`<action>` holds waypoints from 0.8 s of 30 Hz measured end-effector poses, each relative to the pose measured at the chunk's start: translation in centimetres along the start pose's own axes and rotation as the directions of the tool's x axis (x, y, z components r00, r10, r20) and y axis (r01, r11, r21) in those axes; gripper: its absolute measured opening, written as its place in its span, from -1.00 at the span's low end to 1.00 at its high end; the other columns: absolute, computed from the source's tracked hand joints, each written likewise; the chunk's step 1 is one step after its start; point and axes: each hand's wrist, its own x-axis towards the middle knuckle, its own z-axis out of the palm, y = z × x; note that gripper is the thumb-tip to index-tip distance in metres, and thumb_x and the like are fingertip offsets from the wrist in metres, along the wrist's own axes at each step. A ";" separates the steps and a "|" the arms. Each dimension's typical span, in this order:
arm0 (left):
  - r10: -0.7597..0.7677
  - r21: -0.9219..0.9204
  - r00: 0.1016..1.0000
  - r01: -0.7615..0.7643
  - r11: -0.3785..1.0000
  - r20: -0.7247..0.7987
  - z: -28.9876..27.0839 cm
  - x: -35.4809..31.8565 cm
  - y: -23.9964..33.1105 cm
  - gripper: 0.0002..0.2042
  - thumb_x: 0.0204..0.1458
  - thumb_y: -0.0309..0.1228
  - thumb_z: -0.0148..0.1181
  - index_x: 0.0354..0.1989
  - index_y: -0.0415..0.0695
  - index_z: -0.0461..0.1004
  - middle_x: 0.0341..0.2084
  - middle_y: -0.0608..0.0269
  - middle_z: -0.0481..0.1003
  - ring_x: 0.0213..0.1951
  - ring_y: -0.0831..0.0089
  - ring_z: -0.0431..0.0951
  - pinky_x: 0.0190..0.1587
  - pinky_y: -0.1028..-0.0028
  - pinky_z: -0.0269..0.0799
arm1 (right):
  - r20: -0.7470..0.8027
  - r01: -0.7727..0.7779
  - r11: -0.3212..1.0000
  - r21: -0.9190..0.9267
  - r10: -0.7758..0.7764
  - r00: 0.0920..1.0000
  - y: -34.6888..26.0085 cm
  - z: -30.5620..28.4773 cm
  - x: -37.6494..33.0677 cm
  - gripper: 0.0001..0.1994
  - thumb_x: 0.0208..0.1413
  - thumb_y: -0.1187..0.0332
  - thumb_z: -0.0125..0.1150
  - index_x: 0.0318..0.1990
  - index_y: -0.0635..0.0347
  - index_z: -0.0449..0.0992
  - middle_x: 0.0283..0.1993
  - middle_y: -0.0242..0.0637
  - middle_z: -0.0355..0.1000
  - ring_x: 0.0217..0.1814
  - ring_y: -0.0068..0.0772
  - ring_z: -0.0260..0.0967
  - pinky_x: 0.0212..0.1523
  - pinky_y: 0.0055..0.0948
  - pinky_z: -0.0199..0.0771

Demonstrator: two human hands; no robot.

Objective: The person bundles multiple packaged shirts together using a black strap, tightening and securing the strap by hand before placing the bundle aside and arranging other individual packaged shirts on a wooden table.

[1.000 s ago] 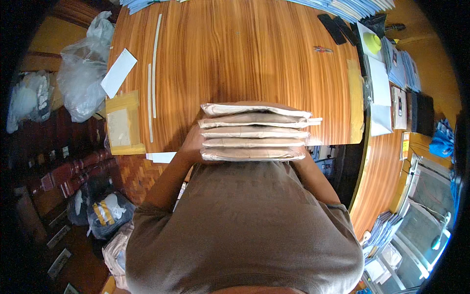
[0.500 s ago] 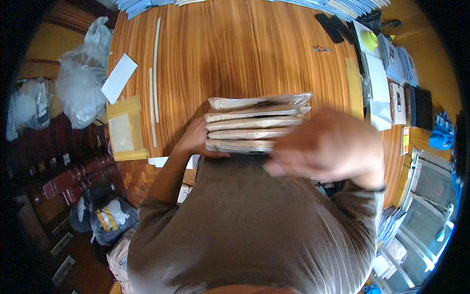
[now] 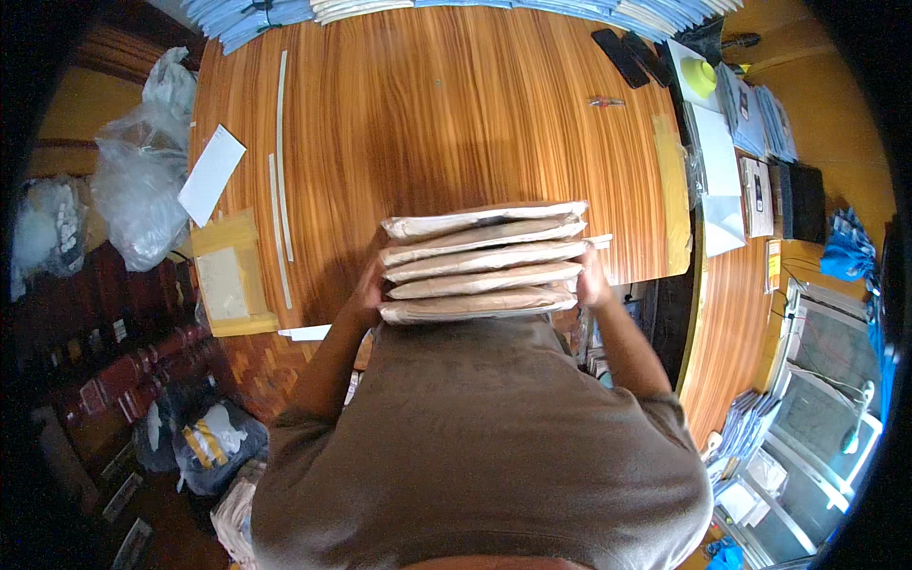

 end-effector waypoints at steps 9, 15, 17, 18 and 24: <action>0.582 0.743 0.811 -0.353 0.569 -0.060 5.3 3.7 3.5 -0.27 0.05 0.24 0.32 0.20 -0.11 0.47 -0.07 0.01 0.64 -0.03 0.21 0.68 0.02 0.17 0.62 | -0.026 0.241 0.740 -0.627 -0.329 0.944 -2.4 6.9 1.5 -0.38 0.07 -0.12 0.38 0.03 0.29 0.58 -0.10 0.12 0.61 -0.03 0.17 0.60 0.05 -0.14 0.59; 0.012 0.799 0.941 0.279 0.532 -0.337 6.9 6.7 12.0 -0.10 0.12 0.48 -0.05 0.17 -0.22 0.54 -0.06 -0.12 0.64 0.03 0.05 0.65 0.12 0.20 0.50 | -0.277 -0.488 0.691 -0.533 0.403 0.872 -8.1 7.5 6.1 -0.20 0.28 -0.33 0.02 -0.32 0.50 0.58 -0.40 0.19 0.56 -0.23 0.02 0.64 -0.17 -0.08 0.58; -0.016 0.720 0.932 0.291 0.630 -0.363 3.0 7.9 7.0 -0.10 0.15 0.43 0.00 0.22 -0.28 0.49 0.00 -0.18 0.61 0.06 0.06 0.63 0.15 0.20 0.47 | -0.239 -0.502 0.669 -0.549 0.449 0.861 -5.9 7.7 6.4 -0.02 0.20 -0.52 -0.15 -0.29 0.53 0.59 -0.41 0.21 0.55 -0.19 0.09 0.62 -0.08 -0.02 0.55; 0.163 0.706 0.937 0.112 0.699 -0.310 2.7 7.8 5.6 -0.12 0.19 0.37 0.03 0.24 -0.35 0.45 0.07 -0.18 0.57 0.14 0.14 0.57 0.21 0.24 0.42 | -0.186 -0.519 0.690 -0.504 0.500 0.846 -6.0 7.5 6.7 0.03 0.18 -0.56 -0.17 -0.20 0.56 0.59 -0.36 0.24 0.56 -0.12 0.14 0.61 0.00 0.03 0.54; 0.077 0.663 0.975 0.083 0.744 -0.209 3.5 6.2 7.0 -0.24 0.30 0.19 0.04 0.29 -0.37 0.39 0.17 -0.07 0.52 0.21 0.23 0.49 0.29 0.30 0.33 | -0.147 -0.517 0.673 -0.529 0.527 0.837 -6.4 6.6 6.2 0.10 0.12 -0.61 -0.19 0.05 0.53 0.57 -0.21 0.29 0.59 0.06 0.23 0.57 0.23 0.12 0.44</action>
